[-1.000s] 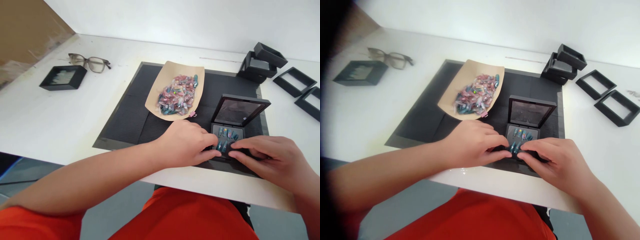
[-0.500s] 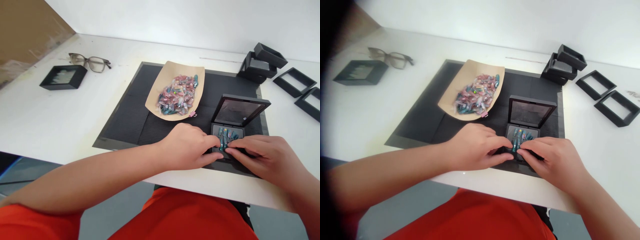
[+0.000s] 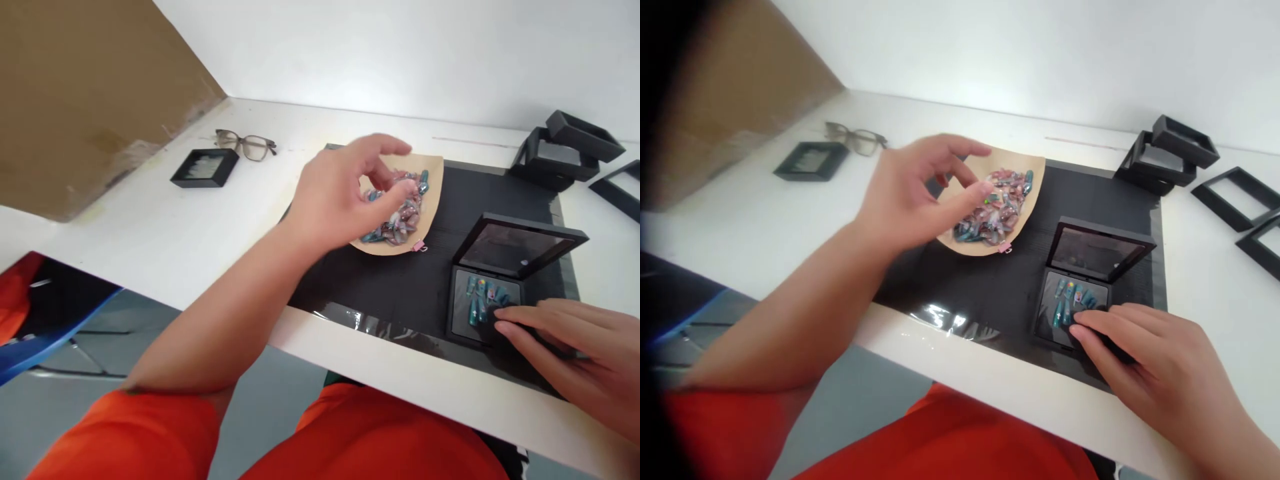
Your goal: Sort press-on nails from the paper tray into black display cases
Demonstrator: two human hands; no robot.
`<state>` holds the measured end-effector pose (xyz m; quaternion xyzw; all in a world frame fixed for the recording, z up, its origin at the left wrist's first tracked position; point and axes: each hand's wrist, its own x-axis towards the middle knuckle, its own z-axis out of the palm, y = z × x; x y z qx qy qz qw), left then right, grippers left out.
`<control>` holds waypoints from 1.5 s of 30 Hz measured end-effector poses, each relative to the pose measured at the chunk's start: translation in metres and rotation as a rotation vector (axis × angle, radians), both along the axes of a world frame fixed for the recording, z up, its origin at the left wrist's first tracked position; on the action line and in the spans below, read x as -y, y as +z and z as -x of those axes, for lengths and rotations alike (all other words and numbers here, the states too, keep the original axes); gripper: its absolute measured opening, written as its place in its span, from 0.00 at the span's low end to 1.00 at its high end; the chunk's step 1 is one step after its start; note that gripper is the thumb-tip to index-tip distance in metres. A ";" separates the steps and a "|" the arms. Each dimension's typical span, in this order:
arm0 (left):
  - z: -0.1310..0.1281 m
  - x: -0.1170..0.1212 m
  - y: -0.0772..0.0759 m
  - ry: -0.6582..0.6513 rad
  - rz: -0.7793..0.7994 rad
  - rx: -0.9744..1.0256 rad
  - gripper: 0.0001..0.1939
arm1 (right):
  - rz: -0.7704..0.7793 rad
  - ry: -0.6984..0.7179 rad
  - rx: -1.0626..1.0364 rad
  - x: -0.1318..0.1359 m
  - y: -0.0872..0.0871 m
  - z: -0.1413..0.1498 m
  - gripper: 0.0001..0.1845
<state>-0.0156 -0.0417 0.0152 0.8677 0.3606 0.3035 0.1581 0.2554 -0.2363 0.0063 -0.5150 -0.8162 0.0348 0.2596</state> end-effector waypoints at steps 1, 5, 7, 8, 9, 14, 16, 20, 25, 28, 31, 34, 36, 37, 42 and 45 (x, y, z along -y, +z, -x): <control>0.006 -0.010 -0.001 -0.036 0.044 -0.033 0.29 | -0.006 -0.005 -0.011 0.000 0.000 0.000 0.15; 0.023 -0.031 -0.003 -0.258 0.213 -0.224 0.39 | 0.006 -0.067 -0.060 0.004 -0.005 0.000 0.17; 0.027 -0.031 -0.002 -0.328 0.250 -0.332 0.38 | 0.035 -0.080 -0.063 0.008 -0.010 -0.002 0.16; 0.028 -0.031 -0.002 -0.349 0.256 -0.373 0.38 | 0.055 -0.086 -0.065 0.009 -0.012 -0.003 0.15; 0.029 -0.030 -0.002 -0.362 0.256 -0.399 0.38 | 0.065 -0.095 -0.070 0.011 -0.014 -0.005 0.15; 0.035 -0.030 -0.003 -0.369 0.234 -0.417 0.41 | 0.093 -0.098 -0.074 0.015 -0.021 -0.012 0.13; 0.035 -0.029 -0.003 -0.369 0.212 -0.424 0.43 | 0.109 -0.096 -0.039 0.017 -0.024 -0.014 0.13; 0.031 -0.026 -0.001 -0.333 0.151 -0.457 0.42 | 0.152 -0.111 -0.006 0.020 -0.028 -0.020 0.12; 0.025 -0.024 -0.004 -0.306 0.156 -0.478 0.41 | 0.181 -0.124 0.012 0.023 -0.033 -0.026 0.16; 0.021 -0.022 -0.003 -0.284 0.172 -0.532 0.38 | 0.168 -0.128 0.009 0.021 -0.032 -0.024 0.17; 0.018 -0.019 -0.001 -0.262 0.144 -0.580 0.35 | 0.128 -0.133 -0.022 0.015 -0.026 -0.018 0.15; 0.015 -0.016 -0.001 -0.267 0.132 -0.591 0.33 | 0.092 -0.124 -0.034 0.010 -0.022 -0.013 0.14; 0.014 -0.014 -0.002 -0.259 0.127 -0.578 0.33 | 0.085 -0.122 -0.030 0.008 -0.020 -0.010 0.14; 0.013 -0.014 -0.002 -0.241 0.115 -0.560 0.32 | 0.081 -0.127 -0.034 0.008 -0.020 -0.010 0.15; 0.009 -0.019 -0.009 -0.182 0.032 -0.372 0.27 | 0.072 -0.206 -0.022 0.009 -0.018 -0.005 0.20; 0.008 -0.018 -0.012 -0.270 -0.038 -0.136 0.21 | 0.048 -0.217 0.004 0.008 -0.015 -0.002 0.23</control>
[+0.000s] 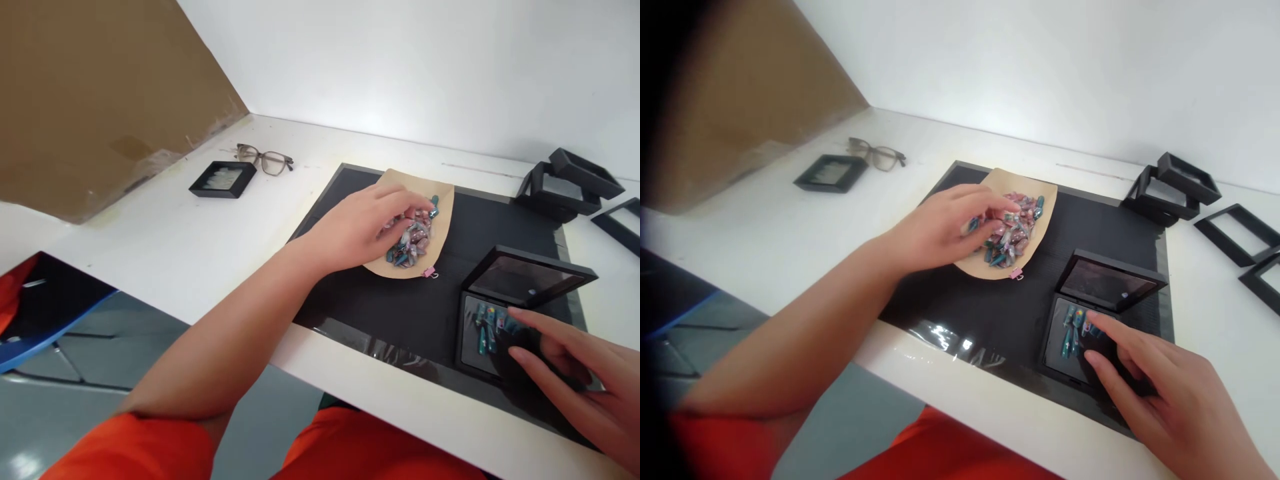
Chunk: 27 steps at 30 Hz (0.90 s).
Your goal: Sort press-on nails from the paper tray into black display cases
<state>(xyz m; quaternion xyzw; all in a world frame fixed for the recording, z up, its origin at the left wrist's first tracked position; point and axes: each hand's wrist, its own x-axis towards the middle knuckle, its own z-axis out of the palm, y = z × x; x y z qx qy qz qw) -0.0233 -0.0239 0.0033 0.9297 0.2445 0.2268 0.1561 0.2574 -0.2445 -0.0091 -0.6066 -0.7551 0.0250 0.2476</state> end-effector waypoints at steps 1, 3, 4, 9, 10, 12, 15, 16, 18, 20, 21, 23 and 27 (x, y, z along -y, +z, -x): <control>-0.001 0.002 -0.001 -0.016 0.000 0.095 0.20 | -0.006 0.002 0.002 0.000 0.001 0.001 0.23; -0.004 0.008 -0.004 -0.010 0.026 0.256 0.19 | -0.012 0.016 -0.001 -0.001 0.003 0.002 0.23; -0.006 0.011 -0.006 -0.001 0.047 0.311 0.19 | -0.011 0.025 -0.004 -0.001 0.004 0.002 0.22; -0.016 0.010 -0.023 0.003 0.035 0.524 0.16 | -0.027 0.026 -0.004 0.001 0.004 0.001 0.23; -0.017 0.007 -0.026 0.030 0.005 0.580 0.17 | -0.028 0.022 -0.006 0.001 0.004 0.001 0.23; -0.018 0.003 -0.031 0.094 -0.036 0.643 0.19 | -0.029 0.034 -0.006 0.001 0.003 0.000 0.21; -0.020 0.003 -0.031 0.139 -0.035 0.630 0.22 | -0.056 0.081 -0.001 -0.001 0.004 -0.001 0.18; -0.020 0.006 -0.030 0.138 -0.034 0.643 0.22 | -0.061 0.105 0.003 -0.002 0.004 -0.002 0.18; -0.022 0.012 -0.027 0.122 -0.023 0.690 0.20 | -0.062 0.149 0.013 -0.005 0.006 -0.003 0.16; -0.023 0.020 -0.025 0.090 0.004 0.702 0.19 | -0.062 0.180 0.021 -0.007 0.008 -0.004 0.16; -0.024 0.024 -0.023 0.068 0.020 0.693 0.19 | -0.064 0.185 0.025 -0.008 0.009 -0.004 0.16; -0.025 0.032 -0.020 0.004 0.051 0.681 0.18 | -0.072 0.187 0.034 -0.010 0.009 -0.003 0.16; -0.029 0.050 -0.013 -0.227 0.117 0.672 0.19 | -0.073 0.219 0.046 -0.011 0.012 0.002 0.13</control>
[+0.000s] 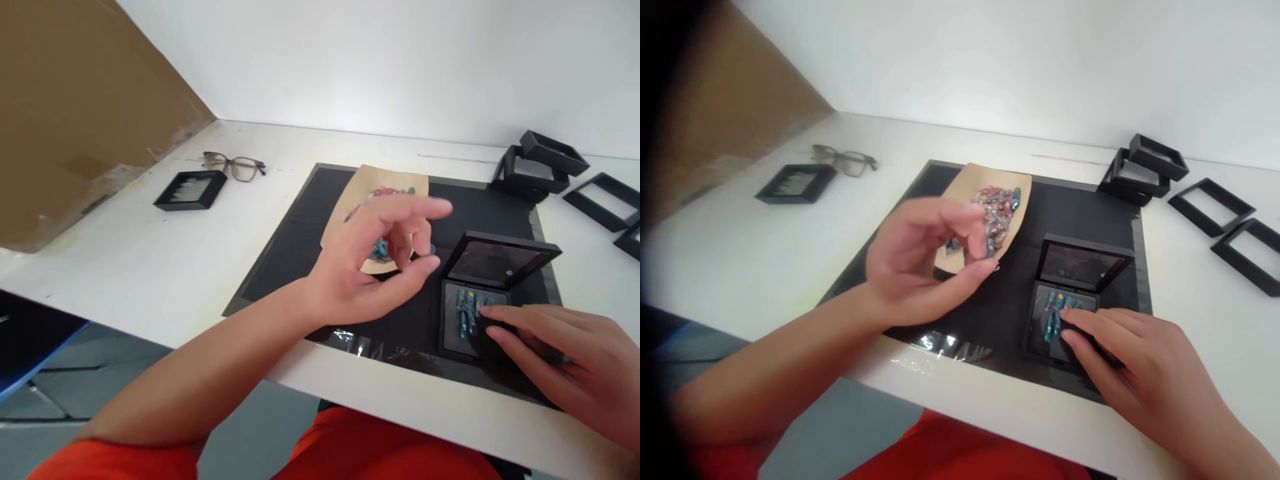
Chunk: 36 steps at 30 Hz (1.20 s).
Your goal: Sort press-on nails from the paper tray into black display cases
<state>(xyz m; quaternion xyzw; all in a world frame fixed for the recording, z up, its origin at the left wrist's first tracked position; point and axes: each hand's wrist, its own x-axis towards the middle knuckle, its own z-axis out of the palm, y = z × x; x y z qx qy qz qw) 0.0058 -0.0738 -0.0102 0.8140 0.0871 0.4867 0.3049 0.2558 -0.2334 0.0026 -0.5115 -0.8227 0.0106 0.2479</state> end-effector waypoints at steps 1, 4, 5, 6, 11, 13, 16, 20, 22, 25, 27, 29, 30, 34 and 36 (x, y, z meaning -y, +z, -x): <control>-0.001 0.005 0.001 -0.067 0.006 -0.013 0.21 | 0.004 -0.003 -0.001 0.000 0.001 0.002 0.11; -0.005 0.017 0.004 -0.231 0.024 -0.063 0.24 | 0.020 -0.030 -0.031 0.000 0.002 0.007 0.08; -0.007 0.021 0.004 -0.275 0.022 -0.084 0.23 | 0.031 -0.035 -0.052 0.001 0.003 0.010 0.08; -0.008 0.025 0.004 -0.320 0.021 -0.104 0.21 | 0.042 -0.034 -0.069 0.001 0.003 0.012 0.08; -0.012 0.052 0.014 -0.560 0.355 -0.229 0.14 | 0.040 0.056 -0.209 0.006 0.006 0.022 0.16; -0.011 0.062 0.021 -0.686 0.666 -0.252 0.12 | 0.074 0.113 -0.277 0.010 0.008 0.022 0.19; -0.010 0.069 0.025 -0.878 1.065 -0.284 0.18 | 0.102 0.168 -0.265 0.014 0.010 0.020 0.19; -0.011 0.068 0.018 -0.969 1.229 -0.238 0.25 | 0.112 0.181 -0.313 0.015 0.013 0.022 0.24; -0.011 0.067 0.014 -0.978 1.214 -0.197 0.25 | 0.121 0.181 -0.351 0.014 0.013 0.024 0.28; -0.012 0.066 0.012 -0.882 1.231 -0.257 0.26 | 0.139 0.214 -0.337 0.014 0.013 0.020 0.23; -0.013 0.067 0.013 -0.781 1.267 -0.282 0.28 | 0.162 0.246 -0.317 0.014 0.013 0.015 0.15; -0.014 0.068 0.014 -0.716 1.310 -0.279 0.30 | 0.194 0.270 -0.296 0.013 0.012 0.011 0.11; -0.014 0.069 0.014 -0.702 1.332 -0.276 0.32 | 0.198 0.273 -0.296 0.013 0.013 0.010 0.10; -0.014 0.069 0.012 -0.687 1.356 -0.321 0.32 | 0.181 0.231 -0.387 0.010 0.015 0.018 0.04; -0.013 0.067 0.012 -0.687 1.302 -0.382 0.29 | 0.191 0.197 -0.460 0.009 0.016 0.022 0.02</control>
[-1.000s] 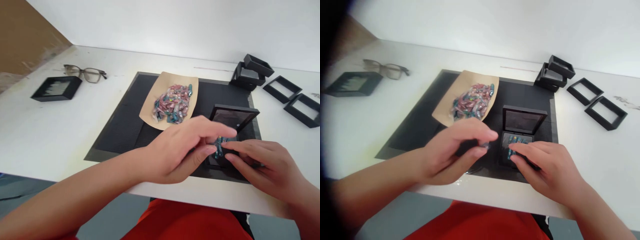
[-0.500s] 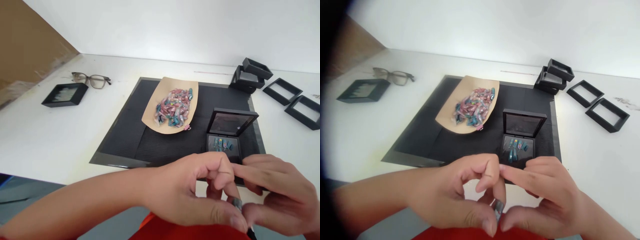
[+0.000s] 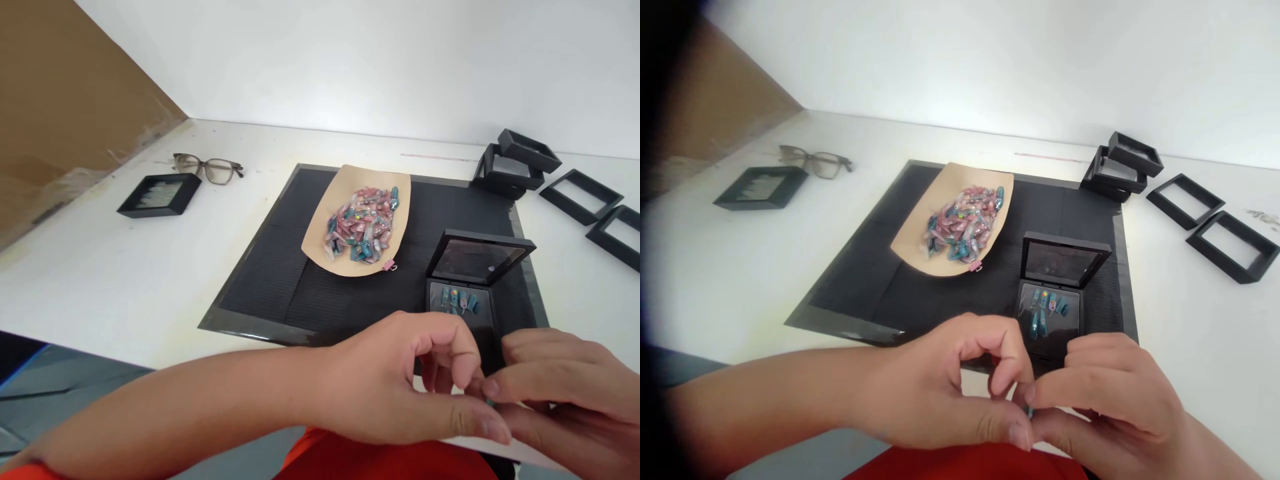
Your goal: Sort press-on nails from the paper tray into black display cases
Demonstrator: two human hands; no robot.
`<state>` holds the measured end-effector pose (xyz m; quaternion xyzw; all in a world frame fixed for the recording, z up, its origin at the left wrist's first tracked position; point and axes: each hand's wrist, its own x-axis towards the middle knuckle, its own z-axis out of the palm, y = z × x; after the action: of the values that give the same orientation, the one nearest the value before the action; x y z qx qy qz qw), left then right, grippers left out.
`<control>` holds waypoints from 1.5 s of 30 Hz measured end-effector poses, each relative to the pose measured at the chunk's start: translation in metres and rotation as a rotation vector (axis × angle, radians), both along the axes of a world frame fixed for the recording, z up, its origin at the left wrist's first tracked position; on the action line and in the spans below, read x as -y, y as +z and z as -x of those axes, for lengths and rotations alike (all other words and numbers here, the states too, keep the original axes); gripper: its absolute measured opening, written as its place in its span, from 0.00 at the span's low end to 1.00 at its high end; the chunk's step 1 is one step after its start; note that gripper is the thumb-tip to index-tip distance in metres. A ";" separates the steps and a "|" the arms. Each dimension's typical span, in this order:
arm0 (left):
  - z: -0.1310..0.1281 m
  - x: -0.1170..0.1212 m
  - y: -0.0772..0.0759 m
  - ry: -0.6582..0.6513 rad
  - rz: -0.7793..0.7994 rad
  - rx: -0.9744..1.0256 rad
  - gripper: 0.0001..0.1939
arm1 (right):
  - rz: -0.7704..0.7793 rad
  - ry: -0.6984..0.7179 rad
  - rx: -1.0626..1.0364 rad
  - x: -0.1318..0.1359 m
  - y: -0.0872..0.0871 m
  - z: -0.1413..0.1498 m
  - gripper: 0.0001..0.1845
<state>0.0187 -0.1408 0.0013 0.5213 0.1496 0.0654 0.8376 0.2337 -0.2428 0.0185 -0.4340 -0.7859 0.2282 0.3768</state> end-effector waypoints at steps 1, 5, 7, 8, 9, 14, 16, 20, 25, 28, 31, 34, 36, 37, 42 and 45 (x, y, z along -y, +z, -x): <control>0.001 -0.001 0.000 -0.021 -0.041 0.000 0.28 | 0.012 -0.010 -0.028 0.000 0.001 0.001 0.02; 0.001 -0.008 0.002 -0.122 -0.161 0.118 0.22 | 0.052 0.013 -0.051 0.002 0.002 0.001 0.03; -0.001 -0.010 0.003 -0.148 -0.174 0.168 0.20 | 0.052 0.038 -0.043 0.004 0.001 0.001 0.03; -0.001 -0.011 0.004 -0.157 -0.172 0.167 0.18 | 0.049 0.041 -0.037 0.005 0.001 0.001 0.04; -0.001 -0.012 0.005 -0.163 -0.169 0.145 0.17 | 0.039 0.036 -0.038 0.005 0.001 0.001 0.04; -0.001 -0.012 0.006 -0.186 -0.131 -0.003 0.12 | 0.068 0.007 -0.064 0.006 0.000 0.000 0.09; 0.000 -0.012 0.006 -0.191 -0.077 0.000 0.13 | 0.094 0.024 -0.096 0.005 0.000 -0.001 0.10; 0.000 -0.010 0.002 -0.124 -0.034 0.041 0.14 | 0.091 0.100 -0.136 0.005 -0.004 -0.006 0.07; -0.001 -0.005 -0.002 -0.028 -0.007 0.087 0.21 | 0.104 0.141 -0.096 0.004 -0.009 -0.002 0.10; -0.002 -0.004 -0.003 0.026 0.033 0.037 0.26 | 0.056 0.017 -0.048 0.002 -0.008 0.001 0.17; -0.003 -0.004 -0.004 0.027 0.081 0.000 0.28 | 0.016 -0.058 -0.009 0.001 -0.005 0.001 0.19; -0.003 -0.004 -0.004 -0.022 0.099 0.006 0.27 | 0.058 0.044 0.008 0.001 -0.004 0.000 0.15; -0.003 -0.004 -0.004 -0.040 0.107 0.012 0.27 | 0.094 0.091 0.004 0.001 -0.006 0.000 0.14; -0.003 -0.004 -0.004 -0.038 0.112 0.014 0.28 | 0.094 0.091 0.005 0.001 -0.006 0.000 0.13; -0.004 -0.003 -0.006 -0.017 0.102 -0.025 0.31 | 0.037 0.044 0.026 0.002 -0.005 0.002 0.15; -0.003 -0.002 -0.007 -0.011 0.069 -0.015 0.29 | 0.064 0.028 0.033 0.002 -0.002 0.005 0.15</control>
<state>0.0216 -0.1389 -0.0054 0.4934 0.1555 0.0518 0.8542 0.2286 -0.2445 0.0168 -0.4384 -0.7904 0.2514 0.3462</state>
